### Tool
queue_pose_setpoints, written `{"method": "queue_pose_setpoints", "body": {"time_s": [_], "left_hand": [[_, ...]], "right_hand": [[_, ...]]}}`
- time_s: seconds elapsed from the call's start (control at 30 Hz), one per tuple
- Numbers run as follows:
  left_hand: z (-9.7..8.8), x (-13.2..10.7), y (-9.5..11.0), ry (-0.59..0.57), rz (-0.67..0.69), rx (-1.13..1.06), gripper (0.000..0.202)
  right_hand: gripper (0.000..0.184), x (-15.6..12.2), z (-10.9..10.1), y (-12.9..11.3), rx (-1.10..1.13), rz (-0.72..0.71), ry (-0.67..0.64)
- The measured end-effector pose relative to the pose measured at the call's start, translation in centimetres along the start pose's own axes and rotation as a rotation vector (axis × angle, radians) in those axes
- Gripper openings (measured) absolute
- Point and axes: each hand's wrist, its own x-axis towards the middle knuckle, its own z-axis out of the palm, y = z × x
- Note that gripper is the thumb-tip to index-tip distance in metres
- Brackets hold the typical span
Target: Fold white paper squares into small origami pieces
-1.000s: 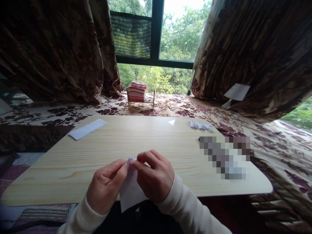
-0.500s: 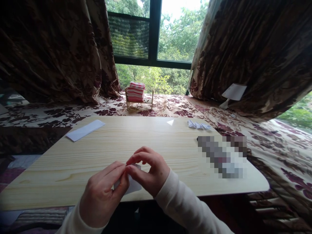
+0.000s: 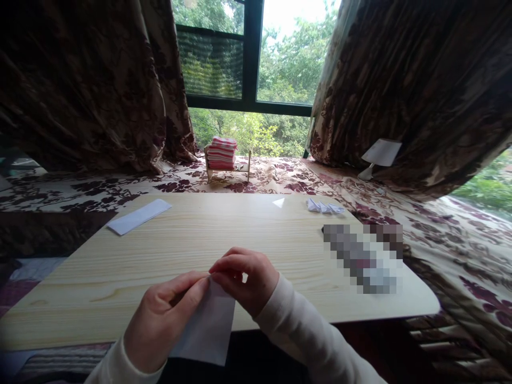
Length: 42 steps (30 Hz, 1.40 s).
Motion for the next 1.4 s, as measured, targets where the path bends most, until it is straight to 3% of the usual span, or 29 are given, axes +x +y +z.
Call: {"method": "queue_pose_setpoints", "body": {"time_s": [0.07,0.17,0.3,0.53,0.73,0.87,1.03,1.2,1.4], "left_hand": [[-0.1,0.0,0.1,0.068,-0.09,-0.081,0.018],[0.1,0.2,0.1,0.178,-0.006,-0.097,0.012],[0.4,0.8,0.0,0.178,0.045,-0.047,0.007],[0.1,1.5,0.3,0.144,-0.3,-0.43,0.019],[-0.5,1.6,0.8,0.032,-0.457,-0.605,0.022],[-0.9,1.5,0.7,0.016,-0.448,-0.601,0.021],[-0.9,1.3,0.7,-0.079,-0.46,-0.55,0.016],[-0.1,1.4,0.6,-0.029,-0.384,-0.446,0.021],[-0.2,1.6,0.1,-0.055,-0.367,-0.378,0.036]], "right_hand": [[0.01,0.0,-0.1,0.3,0.03,0.023,0.029],[0.008,-0.1,0.1,1.0,0.076,0.057,0.095],[0.007,-0.1,0.2,1.4,0.044,0.012,0.167],[0.008,-0.1,-0.1,0.6,-0.005,-0.045,0.168],[0.006,-0.4,0.2,0.7,0.275,0.154,0.183],[0.013,-0.3,0.1,0.3,0.5,0.297,0.12],[0.018,0.1,0.0,0.2,0.537,0.425,0.107],[0.018,0.3,0.6,1.2,0.521,0.411,0.142],[0.017,0.3,0.6,1.4,0.542,0.38,0.118]]}}
